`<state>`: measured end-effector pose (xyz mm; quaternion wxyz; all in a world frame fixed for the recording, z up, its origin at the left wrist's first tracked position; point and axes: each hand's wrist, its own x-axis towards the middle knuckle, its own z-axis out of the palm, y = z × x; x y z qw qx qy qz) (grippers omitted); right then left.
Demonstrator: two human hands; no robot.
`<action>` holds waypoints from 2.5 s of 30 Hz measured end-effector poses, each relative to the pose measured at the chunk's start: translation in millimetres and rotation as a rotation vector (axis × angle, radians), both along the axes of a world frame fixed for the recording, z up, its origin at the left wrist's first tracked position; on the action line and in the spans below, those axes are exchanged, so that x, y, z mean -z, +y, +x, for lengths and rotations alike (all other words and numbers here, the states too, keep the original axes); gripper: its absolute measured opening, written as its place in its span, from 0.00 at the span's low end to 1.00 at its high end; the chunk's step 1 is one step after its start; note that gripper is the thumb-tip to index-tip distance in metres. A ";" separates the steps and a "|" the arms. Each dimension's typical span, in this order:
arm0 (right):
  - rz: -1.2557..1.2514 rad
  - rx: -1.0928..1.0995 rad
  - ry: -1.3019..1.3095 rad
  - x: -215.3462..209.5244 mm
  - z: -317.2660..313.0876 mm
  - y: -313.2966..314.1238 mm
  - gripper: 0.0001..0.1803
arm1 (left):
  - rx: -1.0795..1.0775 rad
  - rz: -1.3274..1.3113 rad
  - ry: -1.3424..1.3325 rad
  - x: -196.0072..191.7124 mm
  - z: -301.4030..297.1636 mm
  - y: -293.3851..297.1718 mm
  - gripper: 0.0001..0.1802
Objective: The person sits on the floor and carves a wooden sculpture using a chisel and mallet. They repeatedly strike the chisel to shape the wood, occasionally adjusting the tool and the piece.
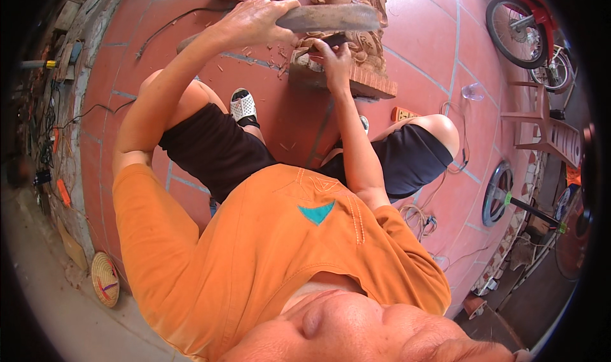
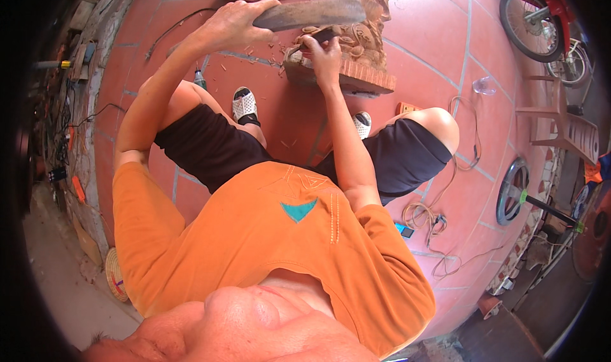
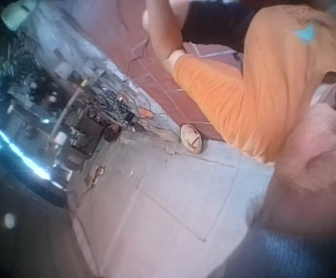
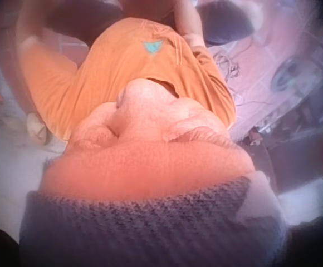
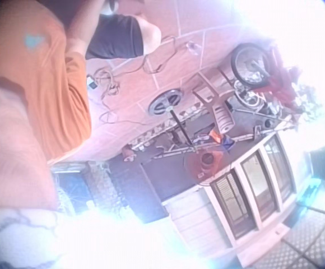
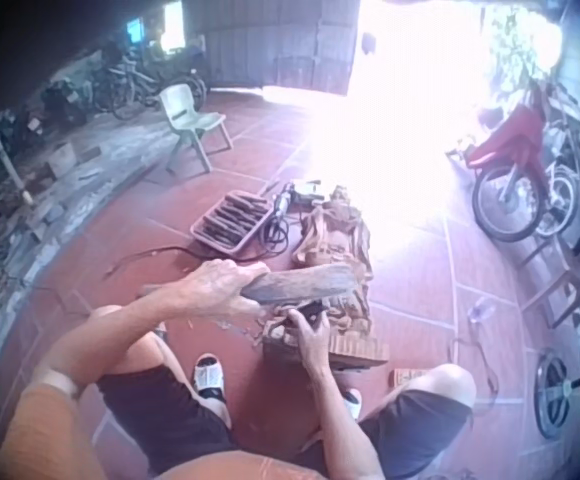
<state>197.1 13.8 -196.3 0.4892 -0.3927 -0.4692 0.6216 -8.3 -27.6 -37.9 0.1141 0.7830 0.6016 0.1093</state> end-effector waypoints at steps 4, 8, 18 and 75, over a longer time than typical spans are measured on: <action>-0.142 -0.024 0.075 5.0 8.5 6.4 0.15 | -0.007 0.116 -0.094 1.1 -5.8 3.2 0.34; -0.049 -0.030 0.087 4.1 5.2 6.4 0.14 | -0.027 0.046 -0.114 -15.0 -5.3 2.4 0.34; 0.152 0.023 -0.201 0.6 -6.1 1.8 0.13 | 0.007 0.111 -0.232 -30.8 5.5 -3.0 0.39; 0.459 -0.149 -0.522 -4.6 -8.2 19.9 0.21 | -0.525 -0.041 -1.715 3.1 37.3 -118.8 0.16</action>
